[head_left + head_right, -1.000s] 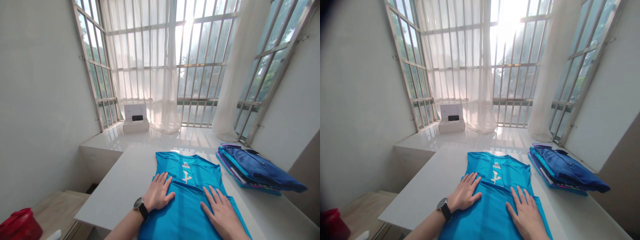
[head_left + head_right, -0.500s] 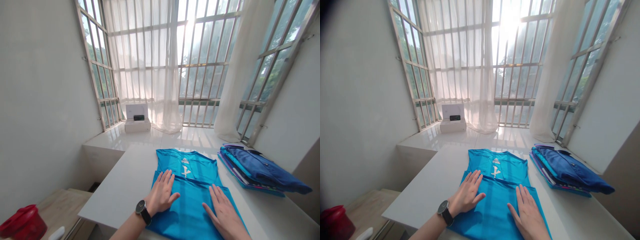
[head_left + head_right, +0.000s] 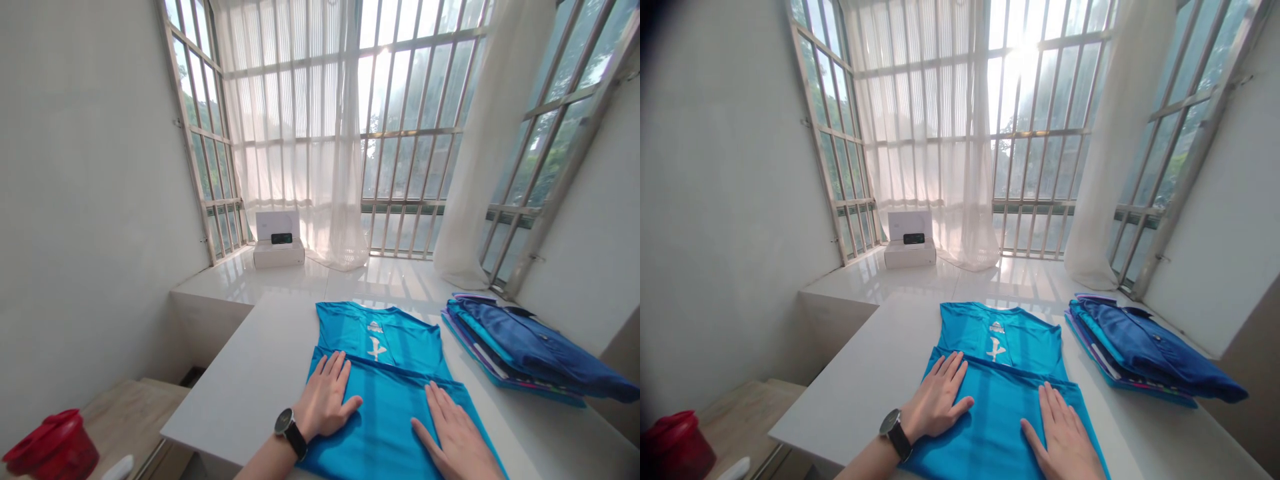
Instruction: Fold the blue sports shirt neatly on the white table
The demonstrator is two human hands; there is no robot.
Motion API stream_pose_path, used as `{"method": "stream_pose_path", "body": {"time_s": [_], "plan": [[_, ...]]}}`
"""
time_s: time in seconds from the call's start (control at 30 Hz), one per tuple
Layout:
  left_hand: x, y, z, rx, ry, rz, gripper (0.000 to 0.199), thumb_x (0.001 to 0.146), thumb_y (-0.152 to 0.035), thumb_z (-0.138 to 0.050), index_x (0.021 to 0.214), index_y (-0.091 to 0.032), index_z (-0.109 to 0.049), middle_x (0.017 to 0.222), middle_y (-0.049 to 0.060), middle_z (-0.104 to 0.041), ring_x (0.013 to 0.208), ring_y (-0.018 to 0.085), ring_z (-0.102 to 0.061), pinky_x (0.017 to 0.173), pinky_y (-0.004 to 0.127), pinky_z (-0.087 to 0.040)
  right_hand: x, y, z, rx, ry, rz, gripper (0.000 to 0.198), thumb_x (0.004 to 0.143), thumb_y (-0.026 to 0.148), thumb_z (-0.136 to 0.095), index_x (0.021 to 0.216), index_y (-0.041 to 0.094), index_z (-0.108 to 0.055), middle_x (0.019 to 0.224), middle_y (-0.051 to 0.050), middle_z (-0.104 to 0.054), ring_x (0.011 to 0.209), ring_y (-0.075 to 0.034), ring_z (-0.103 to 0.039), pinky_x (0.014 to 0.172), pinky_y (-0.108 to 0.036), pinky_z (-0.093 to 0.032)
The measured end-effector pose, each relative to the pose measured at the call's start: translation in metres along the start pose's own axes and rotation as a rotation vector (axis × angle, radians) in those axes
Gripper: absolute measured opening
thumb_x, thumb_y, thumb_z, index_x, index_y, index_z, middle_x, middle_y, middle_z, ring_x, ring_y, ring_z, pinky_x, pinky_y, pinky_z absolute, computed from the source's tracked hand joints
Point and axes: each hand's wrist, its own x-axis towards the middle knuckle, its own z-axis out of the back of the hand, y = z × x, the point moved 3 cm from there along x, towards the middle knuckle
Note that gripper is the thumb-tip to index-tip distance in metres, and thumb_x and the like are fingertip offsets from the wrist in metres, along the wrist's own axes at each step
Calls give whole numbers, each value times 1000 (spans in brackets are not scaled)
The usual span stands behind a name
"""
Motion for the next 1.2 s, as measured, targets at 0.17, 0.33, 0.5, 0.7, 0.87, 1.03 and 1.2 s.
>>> {"method": "stream_pose_path", "body": {"time_s": [0.17,0.33,0.5,0.7,0.87,1.03,1.2], "plan": [[0,1,-1,15,-19,-3,73,100,-65,-29,159,-23,-24,167,7,-18,153,31,-18,124,48,-17,1,2,3,-7,2,-8,91,90,71,-30,155,8,-27,164,-10,-22,152,-29,-19,126,-50,-19],[0,0,0,10,-27,3,72,100,-64,-30,158,-23,-26,167,6,-19,153,30,-20,125,48,-18,-2,3,6,-38,36,-13,91,90,70,-26,156,7,-24,164,-9,-19,152,-28,-17,126,-49,-18],[-1,-2,2,-15,-33,7,71,100,-65,-28,157,-22,-28,166,7,-21,152,30,-20,125,49,-19,-3,3,7,-15,22,-8,92,90,71,-28,155,7,-26,164,-10,-21,152,-29,-19,126,-50,-19],[-1,-2,1,-24,-45,5,71,100,-65,-29,157,-22,-30,166,8,-23,152,30,-22,124,50,-20,-1,4,7,-10,26,-7,91,90,70,-28,155,7,-26,164,-10,-22,152,-29,-19,126,-49,-19],[-1,0,-1,16,-57,-5,69,100,-63,-30,157,-23,-29,166,6,-23,152,29,-23,124,48,-22,-2,5,8,-21,17,-8,91,90,70,-28,155,7,-28,163,-10,-23,151,-29,-20,126,-49,-20],[-1,0,-1,31,-66,-15,68,101,-62,-31,157,-24,-29,166,6,-24,151,29,-24,124,47,-22,-4,6,11,-51,39,-16,90,91,70,-26,155,8,-25,164,-9,-21,152,-27,-18,126,-48,-19],[-1,-1,0,17,-55,-16,69,101,-63,-29,157,-23,-28,166,7,-23,151,30,-23,124,48,-21,-4,6,10,-50,42,-10,90,91,71,-24,156,8,-24,164,-10,-20,152,-27,-18,126,-48,-19]]}}
